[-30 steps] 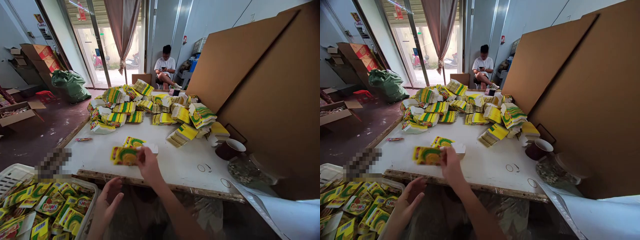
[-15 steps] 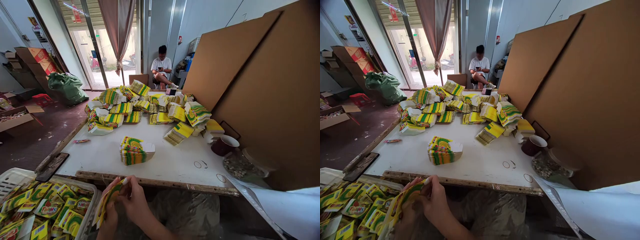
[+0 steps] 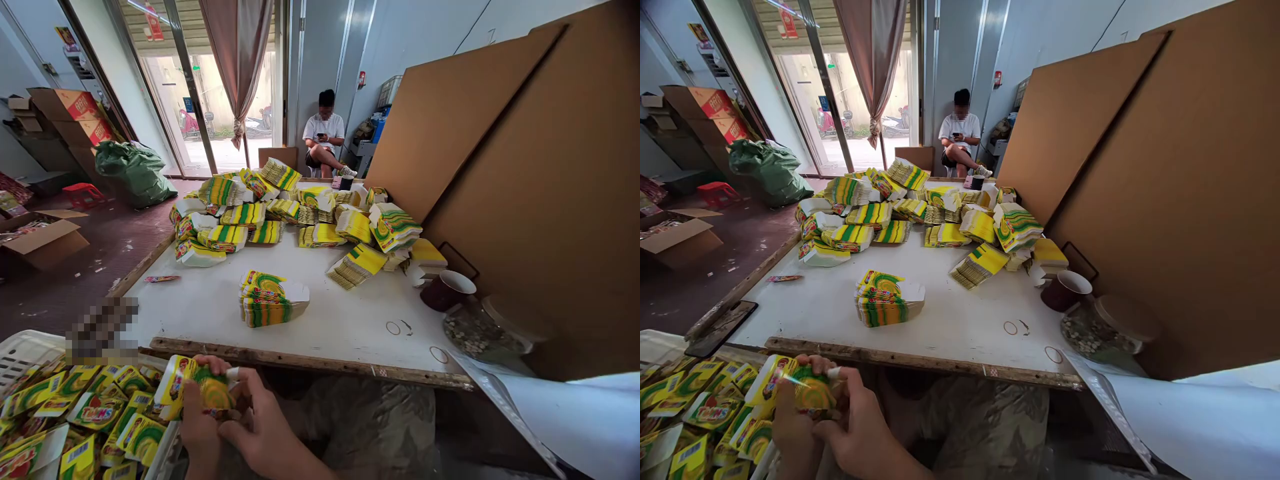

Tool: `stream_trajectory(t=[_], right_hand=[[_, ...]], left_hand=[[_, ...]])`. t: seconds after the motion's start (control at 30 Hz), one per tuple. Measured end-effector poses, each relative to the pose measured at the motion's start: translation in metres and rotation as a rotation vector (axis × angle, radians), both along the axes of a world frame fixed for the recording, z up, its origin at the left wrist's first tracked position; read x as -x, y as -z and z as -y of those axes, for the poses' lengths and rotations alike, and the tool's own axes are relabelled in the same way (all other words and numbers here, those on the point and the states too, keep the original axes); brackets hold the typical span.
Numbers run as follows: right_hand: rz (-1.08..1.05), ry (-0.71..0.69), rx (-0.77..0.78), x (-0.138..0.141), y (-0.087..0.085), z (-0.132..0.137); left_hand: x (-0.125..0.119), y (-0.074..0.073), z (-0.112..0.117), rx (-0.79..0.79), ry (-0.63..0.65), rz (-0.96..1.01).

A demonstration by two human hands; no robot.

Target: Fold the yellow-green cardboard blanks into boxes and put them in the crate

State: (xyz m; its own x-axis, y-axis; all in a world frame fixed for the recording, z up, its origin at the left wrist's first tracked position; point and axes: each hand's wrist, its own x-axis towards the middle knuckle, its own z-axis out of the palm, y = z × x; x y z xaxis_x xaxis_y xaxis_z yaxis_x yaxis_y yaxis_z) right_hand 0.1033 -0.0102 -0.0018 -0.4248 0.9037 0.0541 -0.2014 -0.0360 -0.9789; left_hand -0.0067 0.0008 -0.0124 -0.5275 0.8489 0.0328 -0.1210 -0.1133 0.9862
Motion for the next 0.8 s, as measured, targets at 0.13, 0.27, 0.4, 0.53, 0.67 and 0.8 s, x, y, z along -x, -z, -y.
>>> stream_trajectory(t=[0.13,0.27,0.4,0.53,0.67,0.8], right_hand=[[0.169,0.002,-0.048,-0.003,0.004,-0.005],[0.167,0.110,-0.090,-0.011,0.007,-0.019],[0.167,0.203,-0.125,-0.018,0.010,-0.028],[0.218,0.248,-0.245,-0.031,0.009,-0.034],[0.429,0.350,-0.586,-0.058,-0.001,-0.041],[0.679,0.264,-0.885,-0.072,-0.015,-0.036]], left_hand=[[0.011,0.010,-0.006,0.085,-0.012,0.034],[0.009,0.015,-0.005,-0.010,0.038,0.036],[0.008,0.019,0.000,0.063,0.024,-0.034],[0.018,0.010,0.005,0.180,0.036,-0.071],[0.040,-0.020,0.009,-0.018,0.093,-0.088],[0.047,-0.039,0.017,-0.010,0.324,-0.397]])
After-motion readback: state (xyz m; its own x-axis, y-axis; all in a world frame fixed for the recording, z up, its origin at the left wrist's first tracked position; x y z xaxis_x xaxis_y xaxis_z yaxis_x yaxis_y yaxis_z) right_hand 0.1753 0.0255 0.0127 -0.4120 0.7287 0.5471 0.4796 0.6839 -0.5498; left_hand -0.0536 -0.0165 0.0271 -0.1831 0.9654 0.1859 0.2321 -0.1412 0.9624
